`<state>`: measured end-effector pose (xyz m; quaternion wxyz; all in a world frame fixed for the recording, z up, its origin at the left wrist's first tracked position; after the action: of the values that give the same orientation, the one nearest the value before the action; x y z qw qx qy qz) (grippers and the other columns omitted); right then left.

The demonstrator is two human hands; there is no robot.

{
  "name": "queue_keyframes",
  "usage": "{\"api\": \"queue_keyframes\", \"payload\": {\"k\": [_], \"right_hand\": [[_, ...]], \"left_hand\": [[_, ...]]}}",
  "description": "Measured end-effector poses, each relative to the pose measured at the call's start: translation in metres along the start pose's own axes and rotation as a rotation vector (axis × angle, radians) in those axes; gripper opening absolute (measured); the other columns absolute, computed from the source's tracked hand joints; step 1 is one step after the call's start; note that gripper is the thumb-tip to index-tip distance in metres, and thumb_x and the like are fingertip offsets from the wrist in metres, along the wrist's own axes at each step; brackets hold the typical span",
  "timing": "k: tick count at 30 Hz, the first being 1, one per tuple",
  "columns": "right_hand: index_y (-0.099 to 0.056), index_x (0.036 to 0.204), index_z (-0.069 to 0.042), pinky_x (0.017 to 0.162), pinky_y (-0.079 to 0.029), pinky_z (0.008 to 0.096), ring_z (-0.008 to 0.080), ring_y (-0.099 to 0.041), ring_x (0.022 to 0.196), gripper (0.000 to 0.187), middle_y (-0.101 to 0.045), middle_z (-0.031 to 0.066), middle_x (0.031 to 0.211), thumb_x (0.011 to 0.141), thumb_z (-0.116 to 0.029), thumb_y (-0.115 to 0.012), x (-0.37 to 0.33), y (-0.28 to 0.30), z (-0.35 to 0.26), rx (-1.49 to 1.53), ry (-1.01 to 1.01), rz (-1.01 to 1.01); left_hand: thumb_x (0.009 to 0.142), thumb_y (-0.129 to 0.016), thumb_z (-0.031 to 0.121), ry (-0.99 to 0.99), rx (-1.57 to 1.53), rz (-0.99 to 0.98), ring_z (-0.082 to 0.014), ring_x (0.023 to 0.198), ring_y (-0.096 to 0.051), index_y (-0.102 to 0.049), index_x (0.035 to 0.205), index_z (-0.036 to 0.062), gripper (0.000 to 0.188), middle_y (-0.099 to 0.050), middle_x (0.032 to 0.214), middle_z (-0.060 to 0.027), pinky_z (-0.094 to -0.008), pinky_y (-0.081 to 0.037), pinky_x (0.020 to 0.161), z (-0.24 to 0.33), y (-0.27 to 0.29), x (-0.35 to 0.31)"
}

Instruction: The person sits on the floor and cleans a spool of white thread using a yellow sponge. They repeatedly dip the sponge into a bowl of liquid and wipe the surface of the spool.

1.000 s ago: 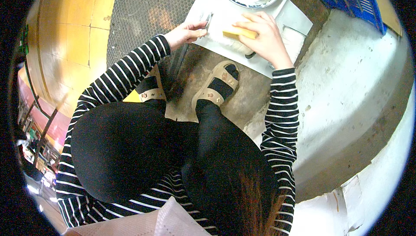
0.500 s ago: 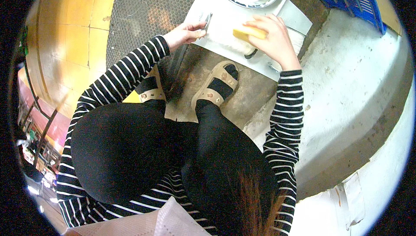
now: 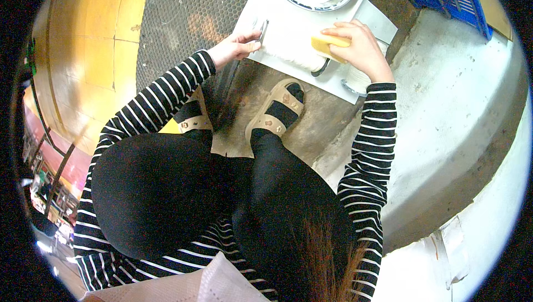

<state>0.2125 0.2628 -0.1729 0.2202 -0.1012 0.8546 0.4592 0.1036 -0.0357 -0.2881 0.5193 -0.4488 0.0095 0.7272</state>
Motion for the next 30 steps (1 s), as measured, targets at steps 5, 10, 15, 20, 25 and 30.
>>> {"api": "queue_keyframes", "payload": {"k": [5, 10, 15, 20, 25, 30], "right_hand": [[-0.072, 0.117, -0.014, 0.105, -0.043, 0.0389, 0.0298, -0.057, 0.117, 0.038, -0.065, 0.0158, 0.123, 0.08, -0.025, -0.071, 0.032, -0.024, -0.028, 0.208, 0.19, 0.233], [-0.072, 0.118, -0.015, 0.104, -0.044, 0.0382, 0.0306, -0.057, 0.117, 0.038, -0.063, 0.0166, 0.125, 0.08, -0.024, -0.072, 0.036, -0.041, -0.035, 0.25, 0.18, 0.172], [-0.073, 0.117, -0.016, 0.102, -0.045, 0.0392, 0.0304, -0.057, 0.114, 0.041, -0.061, 0.0167, 0.128, 0.076, -0.015, -0.071, -0.006, -0.016, -0.017, 0.112, 0.086, 0.049], [-0.073, 0.115, -0.015, 0.102, -0.045, 0.0385, 0.0288, -0.057, 0.113, 0.04, -0.062, 0.0155, 0.129, 0.076, -0.014, -0.071, -0.015, 0.009, -0.011, -0.115, 0.132, 0.073], [-0.071, 0.12, -0.019, 0.102, -0.043, 0.0399, 0.0273, -0.057, 0.115, 0.038, -0.062, 0.0106, 0.129, 0.082, -0.018, -0.071, 0.045, 0.009, 0.002, -0.195, 0.212, 0.437], [-0.07, 0.121, -0.023, 0.099, -0.044, 0.0401, 0.0269, -0.056, 0.116, 0.038, -0.062, 0.007, 0.13, 0.083, -0.02, -0.07, 0.098, -0.024, 0.007, -0.423, 0.234, 0.428]], "left_hand": [[0.095, -0.064, 0.036, -0.03, -0.001, 0.053, -0.0044, 0.067, -0.035, -0.043, 0.146, 0.0049, 0.063, -0.05, 0.088, 0.0102, -0.0195, -0.031, 0.062, -0.007, -0.001, 0.003], [0.095, -0.064, 0.037, -0.023, 0.013, 0.049, -0.005, 0.068, -0.035, -0.043, 0.146, 0.0044, 0.064, -0.051, 0.092, 0.0097, -0.0197, -0.032, 0.063, -0.01, -0.003, 0.003], [0.095, -0.065, 0.037, 0.006, -0.002, 0.05, -0.0039, 0.068, -0.034, -0.043, 0.145, 0.0045, 0.064, -0.052, 0.095, 0.0098, -0.0187, -0.032, 0.063, 0.0, -0.005, 0.002], [0.095, -0.065, 0.04, -0.008, -0.062, 0.071, -0.0018, 0.068, -0.032, -0.042, 0.146, 0.0043, 0.066, -0.051, 0.095, 0.0091, -0.0175, -0.031, 0.062, 0.009, -0.008, 0.008], [0.095, -0.064, 0.042, -0.099, 0.221, 0.046, -0.0083, 0.094, -0.049, -0.037, 0.148, 0.0018, 0.072, -0.057, 0.119, 0.0, -0.0247, -0.041, 0.085, 0.003, 0.004, 0.019], [0.093, -0.065, 0.042, -0.164, 0.401, 0.042, -0.0147, 0.113, -0.049, -0.041, 0.145, -0.0009, 0.072, -0.056, 0.13, -0.0054, -0.0294, -0.038, 0.1, -0.002, 0.009, 0.022]]}}
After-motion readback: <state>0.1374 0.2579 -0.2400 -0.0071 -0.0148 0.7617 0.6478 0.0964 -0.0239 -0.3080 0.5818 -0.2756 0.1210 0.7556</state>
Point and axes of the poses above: each hand's wrist, its own x-axis towards the middle knuckle, its own y-axis out of the back of the hand, z = x × y, the point moved 1 cm from there along x, towards the middle knuckle
